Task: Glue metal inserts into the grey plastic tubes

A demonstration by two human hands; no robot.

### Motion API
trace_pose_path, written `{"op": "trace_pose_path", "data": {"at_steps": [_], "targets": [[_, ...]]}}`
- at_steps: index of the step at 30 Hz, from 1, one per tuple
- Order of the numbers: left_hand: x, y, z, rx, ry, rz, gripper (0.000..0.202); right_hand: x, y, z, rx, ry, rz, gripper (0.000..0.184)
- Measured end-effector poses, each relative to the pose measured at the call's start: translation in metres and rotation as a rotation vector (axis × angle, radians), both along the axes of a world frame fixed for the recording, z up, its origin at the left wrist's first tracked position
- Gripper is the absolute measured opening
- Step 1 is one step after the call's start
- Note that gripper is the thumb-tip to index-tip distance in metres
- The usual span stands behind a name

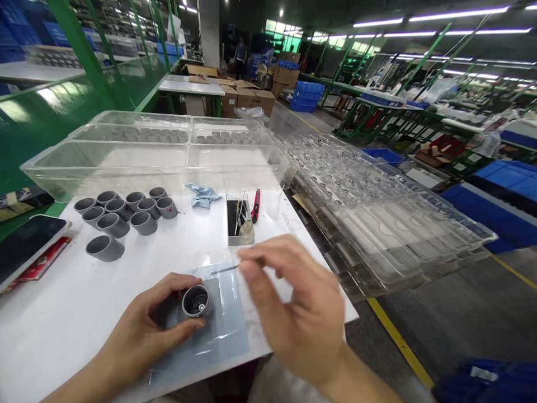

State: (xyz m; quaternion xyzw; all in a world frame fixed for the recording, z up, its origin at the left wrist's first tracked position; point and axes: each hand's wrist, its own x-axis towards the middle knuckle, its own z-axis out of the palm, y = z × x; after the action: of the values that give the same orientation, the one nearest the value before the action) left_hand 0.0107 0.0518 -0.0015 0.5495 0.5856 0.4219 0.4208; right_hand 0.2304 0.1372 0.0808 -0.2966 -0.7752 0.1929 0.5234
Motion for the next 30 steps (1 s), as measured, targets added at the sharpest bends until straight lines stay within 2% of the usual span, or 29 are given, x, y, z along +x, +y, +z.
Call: {"op": "trace_pose_path", "data": {"at_steps": [2,4,8,12,18,23,25,27,30], "targets": [[0.0,0.0,0.0,0.003,-0.011,0.004,0.038,-0.008,-0.012,-0.01,-0.072,-0.042,0.128,0.024],[0.001,0.0,0.0,0.005,-0.024,0.002,0.037,-0.017,-0.017,-0.023,-0.107,-0.054,0.182,0.023],[0.002,0.001,0.001,0.008,-0.061,0.005,0.035,-0.027,-0.017,-0.044,-0.113,-0.06,0.196,0.019],[0.002,0.001,0.0,0.02,-0.079,0.016,0.035,-0.027,-0.015,-0.05,-0.079,-0.105,0.19,0.02],[0.002,0.001,-0.002,0.036,-0.067,0.006,0.035,-0.025,-0.02,-0.043,0.045,-0.208,0.159,0.026],[0.001,-0.001,-0.004,0.09,0.007,-0.036,0.035,-0.01,-0.022,-0.014,0.013,-0.147,0.181,0.028],[0.0,-0.002,-0.005,0.136,0.056,-0.059,0.036,-0.001,-0.011,-0.003,0.078,-0.073,0.091,0.03],[-0.001,-0.003,-0.007,0.181,0.092,-0.075,0.037,0.007,0.008,0.002,0.189,-0.009,-0.075,0.026],[-0.001,-0.004,-0.008,0.237,0.11,-0.105,0.038,0.009,0.042,-0.002,0.229,-0.05,-0.283,0.011]]}}
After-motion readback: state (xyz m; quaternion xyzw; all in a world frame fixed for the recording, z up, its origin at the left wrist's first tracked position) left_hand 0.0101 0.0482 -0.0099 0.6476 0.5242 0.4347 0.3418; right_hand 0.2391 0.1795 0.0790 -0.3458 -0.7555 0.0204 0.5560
